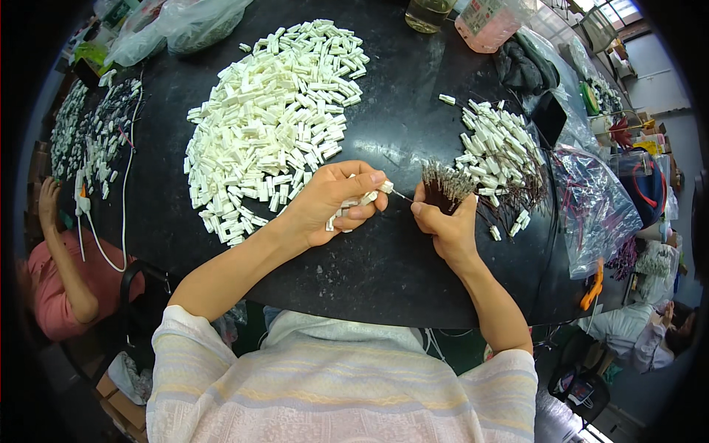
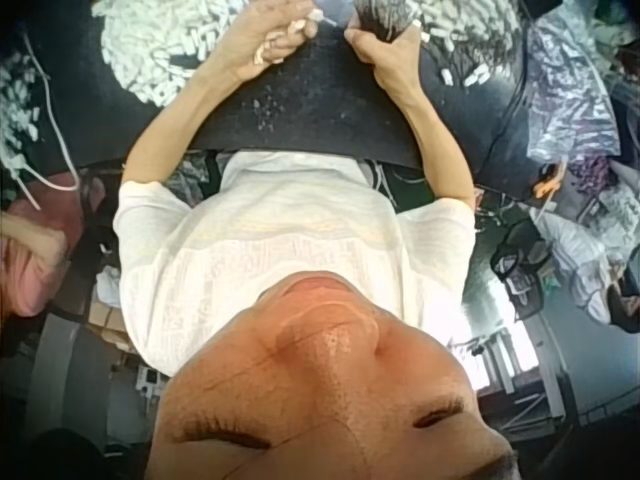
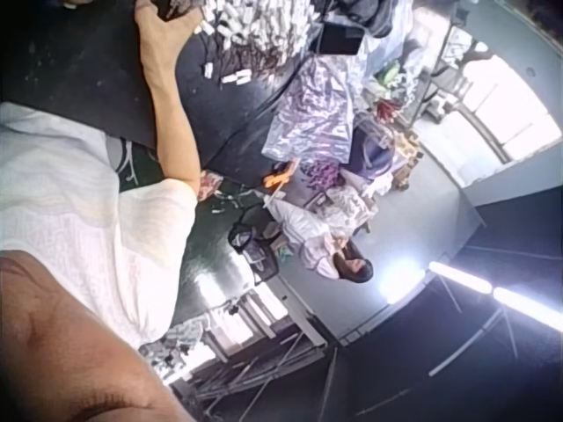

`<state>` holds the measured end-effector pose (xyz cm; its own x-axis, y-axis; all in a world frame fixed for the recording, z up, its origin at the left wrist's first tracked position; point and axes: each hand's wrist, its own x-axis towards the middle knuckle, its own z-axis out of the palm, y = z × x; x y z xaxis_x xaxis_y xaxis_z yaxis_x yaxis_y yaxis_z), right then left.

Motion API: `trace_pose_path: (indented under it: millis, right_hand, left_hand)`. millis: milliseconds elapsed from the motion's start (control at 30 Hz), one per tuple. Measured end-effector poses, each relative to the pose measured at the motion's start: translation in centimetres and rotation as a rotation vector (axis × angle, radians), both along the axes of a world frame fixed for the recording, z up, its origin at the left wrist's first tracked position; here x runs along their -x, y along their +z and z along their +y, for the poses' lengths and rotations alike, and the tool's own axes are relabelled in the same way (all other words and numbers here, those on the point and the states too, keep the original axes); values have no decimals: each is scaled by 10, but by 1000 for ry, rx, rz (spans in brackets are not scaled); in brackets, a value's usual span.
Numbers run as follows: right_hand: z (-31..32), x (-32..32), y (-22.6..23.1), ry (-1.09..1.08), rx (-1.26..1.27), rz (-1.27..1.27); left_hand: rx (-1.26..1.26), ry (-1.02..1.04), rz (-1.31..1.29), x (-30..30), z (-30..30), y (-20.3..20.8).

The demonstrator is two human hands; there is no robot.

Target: The person assembles white plastic components onto wire leads by hand at a work table.

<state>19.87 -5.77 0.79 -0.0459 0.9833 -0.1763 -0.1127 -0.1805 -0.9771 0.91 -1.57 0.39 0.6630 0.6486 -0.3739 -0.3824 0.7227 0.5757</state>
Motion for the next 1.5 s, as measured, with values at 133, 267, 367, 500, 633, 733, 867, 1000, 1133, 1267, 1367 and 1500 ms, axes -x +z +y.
trace_pose_path:
  millis: [133,267,367,500,633,733,867,1000,1133,1267,1367,1500]
  right_hand:
    - [0,0,1,-11,21,-44]
    - [0,0,-1,-18,14,-29]
    - [1,0,2,9,-2,-86]
    - [0,5,5,-7,-38,-119]
    - [0,4,3,8,-68,-184]
    - [3,7,2,-5,-43,-145]
    - [7,2,5,-74,67,219]
    - [6,2,5,-104,89,220]
    - [5,5,6,-92,94,157]
    - [2,0,0,-89,80,22]
    - [1,2,-1,-98,54,-7]
    - [3,3,-1,-117,-21,-19]
  left_hand:
    - [22,1,11,0,1,3]
    - [15,-5,31,0,0,3]
    - [-79,-6,109,-3,-3,5]
    - [-196,15,205,-7,-6,6]
    - [-213,-34,252,-9,-6,9]
    - [-212,-32,240,-6,-4,5]
    - [-75,-33,98,-2,5,3]
    - [-35,-71,10,4,9,1]
    - [-37,-27,52,5,9,6]
    - [-20,-22,8,8,10,2]
    - [-80,-31,18,8,11,1]
    - [-70,8,49,4,10,2]
